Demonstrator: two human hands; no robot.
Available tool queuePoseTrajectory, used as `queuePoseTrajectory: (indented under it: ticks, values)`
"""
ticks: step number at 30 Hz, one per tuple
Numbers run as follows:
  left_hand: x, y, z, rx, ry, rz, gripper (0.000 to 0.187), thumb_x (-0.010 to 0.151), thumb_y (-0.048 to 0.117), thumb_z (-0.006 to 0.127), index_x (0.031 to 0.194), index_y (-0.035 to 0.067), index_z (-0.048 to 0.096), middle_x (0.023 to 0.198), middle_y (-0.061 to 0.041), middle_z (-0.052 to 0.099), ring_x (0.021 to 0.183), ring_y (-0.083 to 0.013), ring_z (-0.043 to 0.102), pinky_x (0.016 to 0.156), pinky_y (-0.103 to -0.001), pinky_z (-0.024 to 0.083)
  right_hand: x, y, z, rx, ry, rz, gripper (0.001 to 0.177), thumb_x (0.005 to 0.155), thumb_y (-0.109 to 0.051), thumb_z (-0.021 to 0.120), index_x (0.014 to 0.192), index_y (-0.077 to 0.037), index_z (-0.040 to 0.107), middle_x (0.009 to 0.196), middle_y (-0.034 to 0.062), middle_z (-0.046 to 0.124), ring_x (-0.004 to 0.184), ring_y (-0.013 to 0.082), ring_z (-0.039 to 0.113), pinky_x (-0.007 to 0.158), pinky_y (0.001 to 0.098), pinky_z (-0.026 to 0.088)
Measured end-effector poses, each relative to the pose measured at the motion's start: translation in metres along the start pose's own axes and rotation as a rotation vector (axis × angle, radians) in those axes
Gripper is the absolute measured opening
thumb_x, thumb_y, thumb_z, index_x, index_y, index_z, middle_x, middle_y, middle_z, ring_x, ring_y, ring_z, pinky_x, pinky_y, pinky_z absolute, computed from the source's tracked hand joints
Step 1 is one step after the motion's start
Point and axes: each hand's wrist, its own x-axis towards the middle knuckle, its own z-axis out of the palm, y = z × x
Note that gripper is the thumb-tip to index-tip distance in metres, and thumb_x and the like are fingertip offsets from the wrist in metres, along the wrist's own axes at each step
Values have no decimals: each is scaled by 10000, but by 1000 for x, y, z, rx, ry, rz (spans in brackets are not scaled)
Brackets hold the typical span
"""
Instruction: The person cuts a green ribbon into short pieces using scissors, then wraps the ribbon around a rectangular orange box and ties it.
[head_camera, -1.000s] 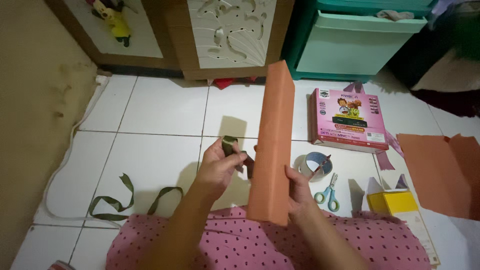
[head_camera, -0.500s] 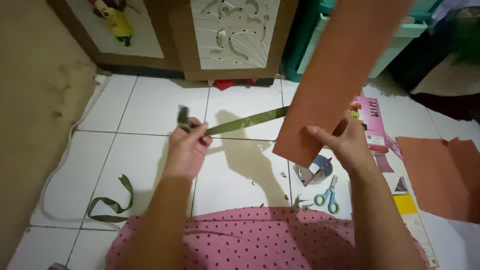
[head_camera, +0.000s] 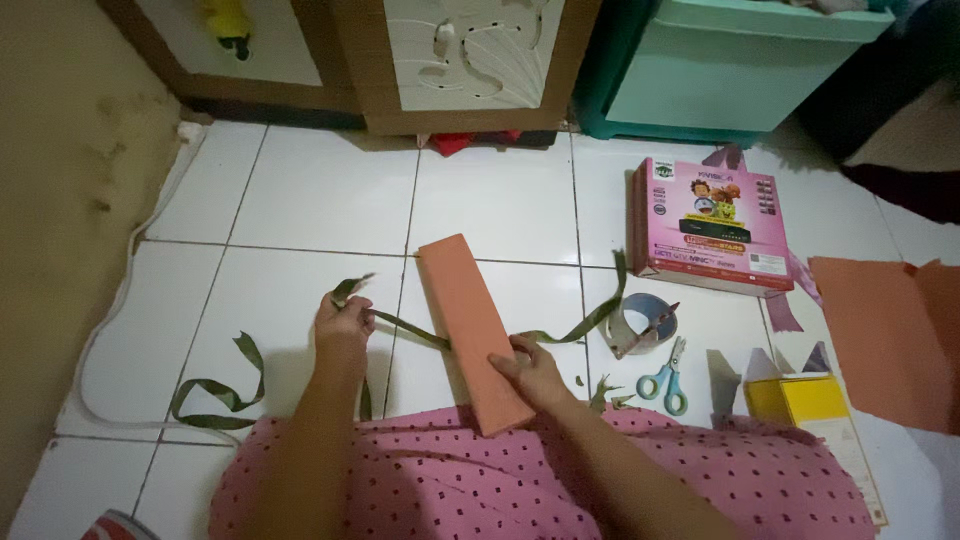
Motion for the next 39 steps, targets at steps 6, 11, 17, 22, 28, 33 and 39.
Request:
queuePoseTrajectory:
  ticks: [6,11,17,22,28,33,39]
  values:
    - [-8,-16,-14,-5,-6,-37,245,972,43,515,1195,-39,576,925,-131,705,600,-134,559,541,-266,463,10,44,3,23,69,-121,502,900,-270,771,1262,65,674,1045,331,693,771,228,613,632,310,503]
    - [-26,-26,-11,-90,125,-141,310,1024,205,512,1258,43,636,1055,-161,787,571,-124,478,518,-263,371,41,39,-32,201,141,-7,365,960,-213,688,1278,-40,640,1042,23,649,881,146,578,731,284,444]
    - [-33,-21,-9,-162,90,-152,593,1111,437,272,1299,-5,618,1145,-195,745,749,-155,564,691,-304,455,96,19,-61,639,134,58,398,895,-204,707,1288,-148,677,956,-52,624,816,120,493,668,272,386]
    - [-52,-25,9,-87,-102,-252,658,1089,495,236,1425,32,561,1326,-278,579,1022,-326,585,899,-405,474,111,14,-55,404,156,-31,307,888,-93,721,1188,-33,705,907,19,681,781,143,579,673,280,450]
    - [-53,-40,64,54,-373,-429,687,1002,581,276,1519,185,497,1377,-82,565,1225,-227,559,1038,-455,455,94,22,-6,148,159,-179,260,867,-52,726,1122,-2,722,952,95,756,814,180,695,721,321,568]
    - [-29,-60,105,259,-443,-288,612,1054,558,383,1476,141,532,1363,-98,628,1156,-179,591,1017,-402,469,81,32,-9,-171,367,-286,291,880,-100,750,1158,-15,752,926,98,765,803,176,698,734,299,572]
    - [15,-77,111,292,-461,-217,551,1035,472,398,1377,100,617,1256,-124,705,994,-228,632,849,-415,531,94,38,-62,-90,450,-347,294,864,-104,750,1148,-28,751,987,24,775,868,98,718,787,254,565]
